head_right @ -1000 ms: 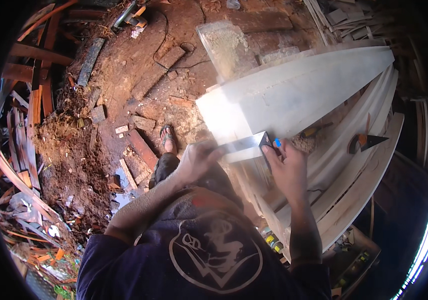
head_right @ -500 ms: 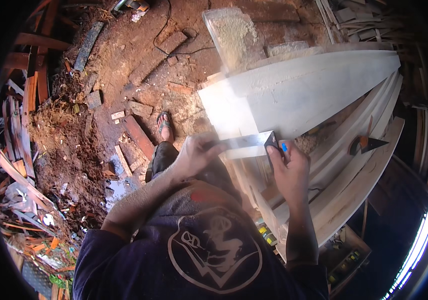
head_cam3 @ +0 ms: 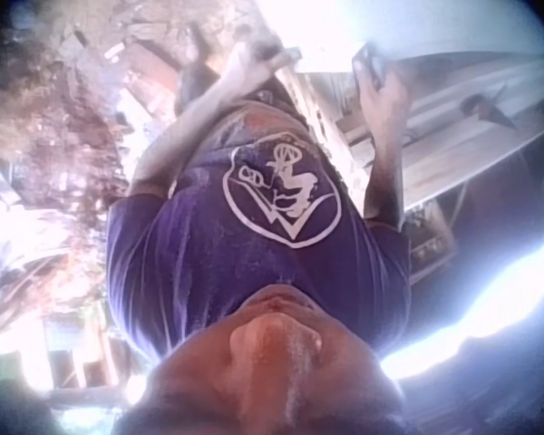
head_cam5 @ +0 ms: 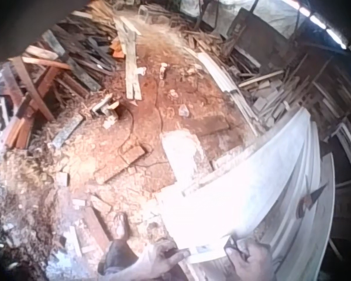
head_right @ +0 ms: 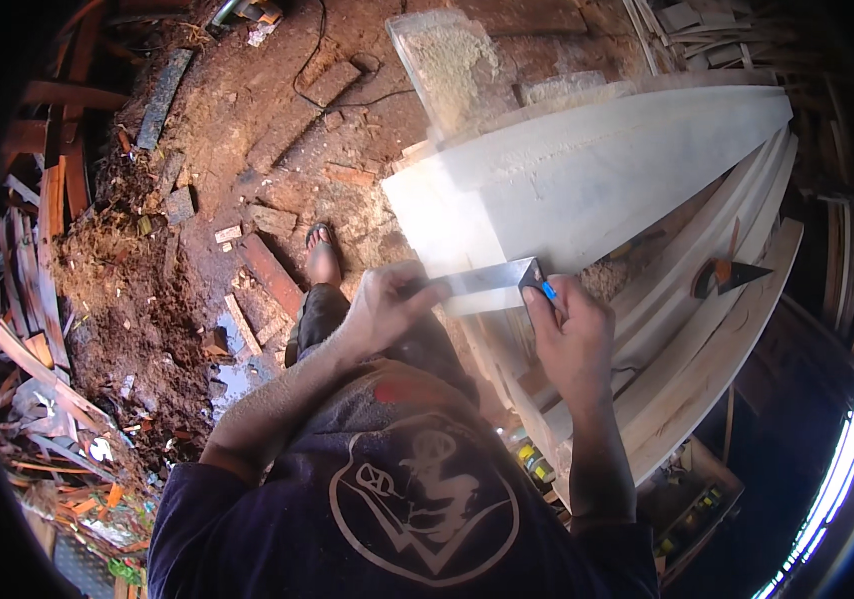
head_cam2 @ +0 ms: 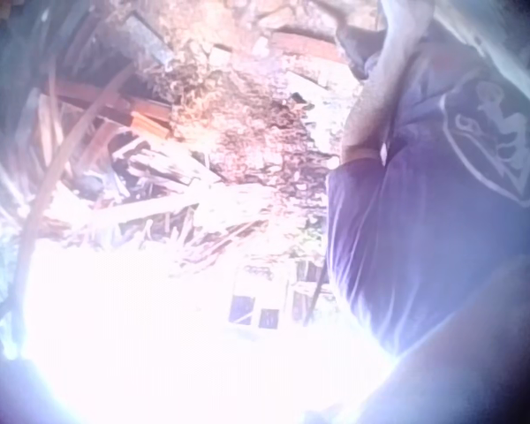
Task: The person marks lines on a piece of lumber using a square and a pen, organizes several wooden planks by hand, and handles a saw, a tape measure, and a screwdriver.
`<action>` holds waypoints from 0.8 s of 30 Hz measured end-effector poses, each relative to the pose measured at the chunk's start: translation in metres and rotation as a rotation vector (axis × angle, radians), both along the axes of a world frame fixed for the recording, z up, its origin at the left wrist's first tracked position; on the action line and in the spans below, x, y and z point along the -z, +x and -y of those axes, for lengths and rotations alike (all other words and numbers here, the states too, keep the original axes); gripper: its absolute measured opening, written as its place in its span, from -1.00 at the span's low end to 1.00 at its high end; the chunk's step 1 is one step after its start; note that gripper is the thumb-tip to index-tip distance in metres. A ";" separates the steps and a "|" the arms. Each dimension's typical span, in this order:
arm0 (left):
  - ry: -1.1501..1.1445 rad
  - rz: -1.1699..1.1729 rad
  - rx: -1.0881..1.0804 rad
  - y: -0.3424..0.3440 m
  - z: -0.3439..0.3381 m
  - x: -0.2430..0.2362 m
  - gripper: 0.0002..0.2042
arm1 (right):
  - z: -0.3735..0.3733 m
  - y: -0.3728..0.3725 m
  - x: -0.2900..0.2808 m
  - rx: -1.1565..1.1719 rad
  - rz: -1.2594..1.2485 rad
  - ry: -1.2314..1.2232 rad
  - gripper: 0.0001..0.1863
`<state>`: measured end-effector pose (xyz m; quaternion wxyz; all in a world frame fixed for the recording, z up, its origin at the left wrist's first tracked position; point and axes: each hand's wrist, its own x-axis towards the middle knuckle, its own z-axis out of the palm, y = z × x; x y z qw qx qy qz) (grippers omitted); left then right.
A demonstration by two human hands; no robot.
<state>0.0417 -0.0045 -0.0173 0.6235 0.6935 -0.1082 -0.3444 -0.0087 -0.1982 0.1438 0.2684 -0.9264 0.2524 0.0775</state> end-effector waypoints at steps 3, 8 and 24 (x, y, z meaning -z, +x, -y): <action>-0.016 -0.072 0.006 0.001 0.000 -0.002 -0.64 | -0.001 0.000 0.001 -0.001 0.009 0.004 -0.85; -0.014 -0.054 0.008 0.000 0.000 0.001 -0.62 | 0.001 -0.002 0.003 0.071 -0.002 0.076 -0.84; -0.006 -0.048 0.014 0.000 -0.001 -0.001 -0.64 | 0.002 0.000 0.001 -0.009 0.005 0.008 -0.83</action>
